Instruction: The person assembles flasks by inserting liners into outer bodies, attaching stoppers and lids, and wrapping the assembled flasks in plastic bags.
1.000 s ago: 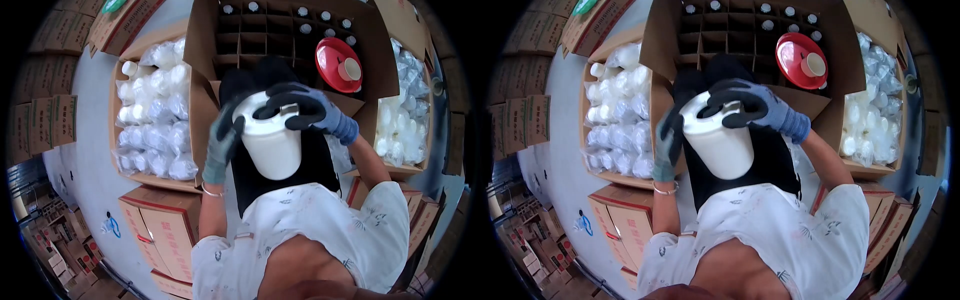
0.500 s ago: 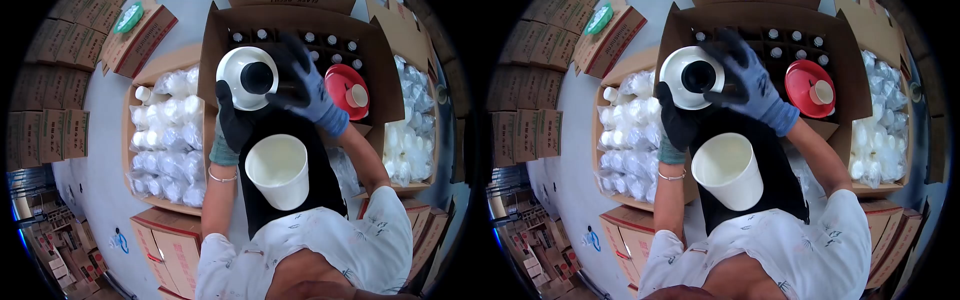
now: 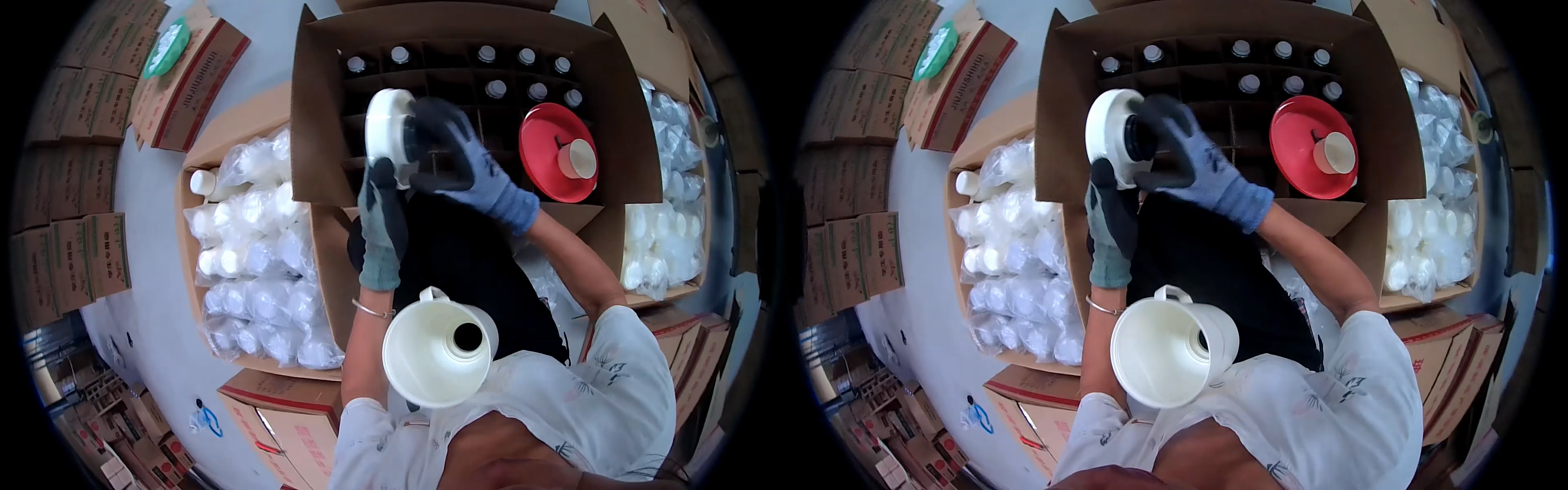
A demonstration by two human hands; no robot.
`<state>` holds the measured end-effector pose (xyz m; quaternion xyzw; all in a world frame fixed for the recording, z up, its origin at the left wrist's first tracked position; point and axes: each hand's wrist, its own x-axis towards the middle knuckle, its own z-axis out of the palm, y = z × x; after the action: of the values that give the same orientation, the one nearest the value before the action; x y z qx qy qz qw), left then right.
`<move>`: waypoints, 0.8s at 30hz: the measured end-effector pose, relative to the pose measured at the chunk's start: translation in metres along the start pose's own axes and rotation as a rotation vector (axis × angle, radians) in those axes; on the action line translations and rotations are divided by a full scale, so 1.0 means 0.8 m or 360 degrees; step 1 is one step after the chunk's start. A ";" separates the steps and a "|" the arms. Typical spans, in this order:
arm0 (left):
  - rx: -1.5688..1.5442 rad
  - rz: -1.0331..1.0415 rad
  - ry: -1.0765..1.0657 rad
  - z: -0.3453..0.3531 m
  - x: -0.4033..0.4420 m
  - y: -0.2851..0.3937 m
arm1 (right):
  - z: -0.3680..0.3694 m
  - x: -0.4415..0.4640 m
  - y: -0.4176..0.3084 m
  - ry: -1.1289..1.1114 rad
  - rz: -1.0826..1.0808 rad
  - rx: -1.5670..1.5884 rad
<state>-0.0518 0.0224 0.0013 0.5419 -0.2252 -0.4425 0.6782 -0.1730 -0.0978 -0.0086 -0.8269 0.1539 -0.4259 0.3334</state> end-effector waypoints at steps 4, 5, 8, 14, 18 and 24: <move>0.1571 0.1000 -0.0336 0.005 0.013 -0.007 | -0.004 -0.009 0.038 -0.0160 0.1098 0.1554; 0.1744 0.0936 -0.0286 0.004 0.017 -0.014 | -0.021 -0.004 0.044 -0.0351 0.1525 0.1573; 0.1781 0.0829 -0.0183 0.002 0.023 -0.022 | -0.027 -0.042 0.132 -0.0593 0.1046 -0.0518; 0.1016 0.0398 -0.0024 -0.011 0.026 -0.012 | -0.007 -0.033 0.234 -0.1169 0.0602 -0.1458; 0.0529 -0.0049 0.0030 -0.010 0.028 0.008 | 0.080 0.114 0.320 -0.0859 0.0444 -0.1401; -0.0086 -0.0037 -0.0078 -0.038 0.039 0.005 | 0.181 0.177 0.471 -0.0943 0.0714 -0.1381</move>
<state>-0.0110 0.0124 -0.0101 0.5150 -0.2234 -0.4693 0.6816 0.0383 -0.3885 -0.2402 -0.9193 0.3863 0.0075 0.0746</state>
